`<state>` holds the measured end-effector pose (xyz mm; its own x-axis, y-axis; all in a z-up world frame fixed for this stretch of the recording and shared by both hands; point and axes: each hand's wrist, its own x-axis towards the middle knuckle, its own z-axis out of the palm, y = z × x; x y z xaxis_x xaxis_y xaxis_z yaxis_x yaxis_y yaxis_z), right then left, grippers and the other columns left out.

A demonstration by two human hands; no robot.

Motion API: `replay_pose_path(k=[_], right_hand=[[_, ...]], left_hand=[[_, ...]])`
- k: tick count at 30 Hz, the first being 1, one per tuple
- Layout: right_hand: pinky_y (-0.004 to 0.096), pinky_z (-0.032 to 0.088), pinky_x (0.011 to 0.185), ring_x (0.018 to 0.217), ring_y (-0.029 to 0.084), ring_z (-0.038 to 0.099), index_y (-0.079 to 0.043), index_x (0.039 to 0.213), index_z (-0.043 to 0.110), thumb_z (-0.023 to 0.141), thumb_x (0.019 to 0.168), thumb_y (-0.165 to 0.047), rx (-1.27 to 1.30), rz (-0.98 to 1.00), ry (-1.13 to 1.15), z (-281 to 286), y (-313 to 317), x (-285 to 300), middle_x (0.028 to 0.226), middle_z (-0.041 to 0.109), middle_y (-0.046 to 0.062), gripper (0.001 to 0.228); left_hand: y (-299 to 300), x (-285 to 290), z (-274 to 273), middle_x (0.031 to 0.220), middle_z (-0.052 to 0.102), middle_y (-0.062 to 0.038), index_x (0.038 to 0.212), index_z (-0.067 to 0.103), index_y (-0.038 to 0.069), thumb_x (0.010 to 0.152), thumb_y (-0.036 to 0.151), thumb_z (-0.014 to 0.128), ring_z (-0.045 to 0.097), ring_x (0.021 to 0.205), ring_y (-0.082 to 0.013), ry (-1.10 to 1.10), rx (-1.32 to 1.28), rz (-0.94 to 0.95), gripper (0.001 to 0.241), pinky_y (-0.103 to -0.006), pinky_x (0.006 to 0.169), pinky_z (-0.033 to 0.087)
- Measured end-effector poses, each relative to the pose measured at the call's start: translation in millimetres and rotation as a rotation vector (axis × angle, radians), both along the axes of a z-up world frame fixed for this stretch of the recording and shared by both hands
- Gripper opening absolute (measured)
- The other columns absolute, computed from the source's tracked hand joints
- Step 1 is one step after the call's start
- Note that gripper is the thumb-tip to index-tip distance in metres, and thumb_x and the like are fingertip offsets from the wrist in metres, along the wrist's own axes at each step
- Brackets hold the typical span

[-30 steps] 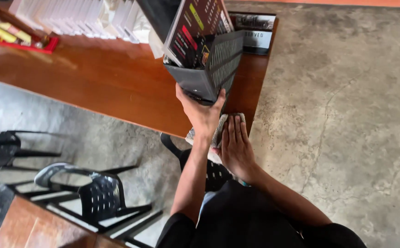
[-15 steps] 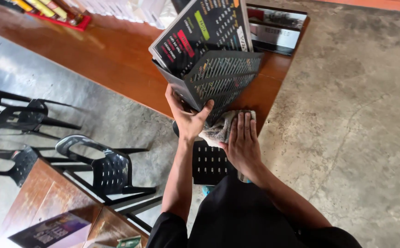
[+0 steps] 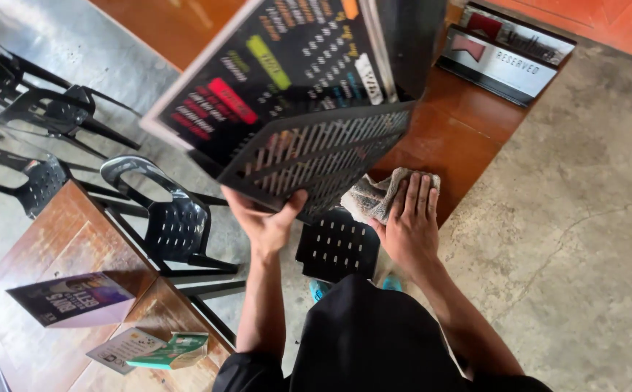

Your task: Wiping down a wooden bar counter and organizing items such as liquor bottles, signage, and menu holders.

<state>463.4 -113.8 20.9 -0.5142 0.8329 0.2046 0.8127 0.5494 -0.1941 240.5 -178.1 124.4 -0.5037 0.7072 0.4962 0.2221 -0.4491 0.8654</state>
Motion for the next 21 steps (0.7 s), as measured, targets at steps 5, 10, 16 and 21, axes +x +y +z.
replay_pose_path(k=[5,10,16,21], right_hand=[[0.057,0.019,0.125,0.153,0.048,0.026,0.014,0.147,0.039,0.071,0.083,-0.056,-0.035,0.092,-0.114,2.2,11.9,-5.2,0.16,0.031,0.035,0.1],[0.056,0.022,0.125,0.151,0.051,0.027,0.014,0.155,0.034,0.074,0.083,-0.047,0.04,0.164,-0.081,-8.5,17.3,-12.6,0.16,0.03,0.035,0.103],[0.05,0.025,0.131,0.156,0.043,0.033,0.01,0.162,0.033,0.067,0.104,-0.037,0.232,0.245,-0.177,-41.9,38.3,-7.0,0.167,0.036,0.031,0.083],[0.054,0.024,0.134,0.156,0.045,0.032,0.013,0.164,0.031,0.07,0.097,-0.034,0.17,0.393,-0.129,-45.0,61.2,-20.8,0.166,0.035,0.032,0.09]], left_hand=[[-42.9,-23.4,4.3,0.143,0.057,-0.014,0.148,0.036,0.0,0.076,0.004,0.09,0.061,0.133,-0.0268,-0.103,0.102,0.141,0.089,-0.0463,0.119,0.053],[-95.3,-33.7,-3.8,0.137,0.059,-0.014,0.143,0.043,-0.003,0.078,0.003,0.09,0.063,0.125,-0.025,-0.088,0.08,0.377,0.08,-0.0433,0.113,0.054],[-157.4,-26.8,1.8,0.139,0.057,-0.012,0.144,0.035,0.004,0.078,0.003,0.092,0.059,0.13,-0.0232,-0.058,0.063,0.658,0.087,-0.0398,0.115,0.051],[-223.7,-10.5,-2.5,0.138,0.054,-0.009,0.158,0.027,0.008,0.076,0.001,0.092,0.055,0.13,-0.0205,-0.054,0.086,0.845,0.106,-0.036,0.113,0.047]])
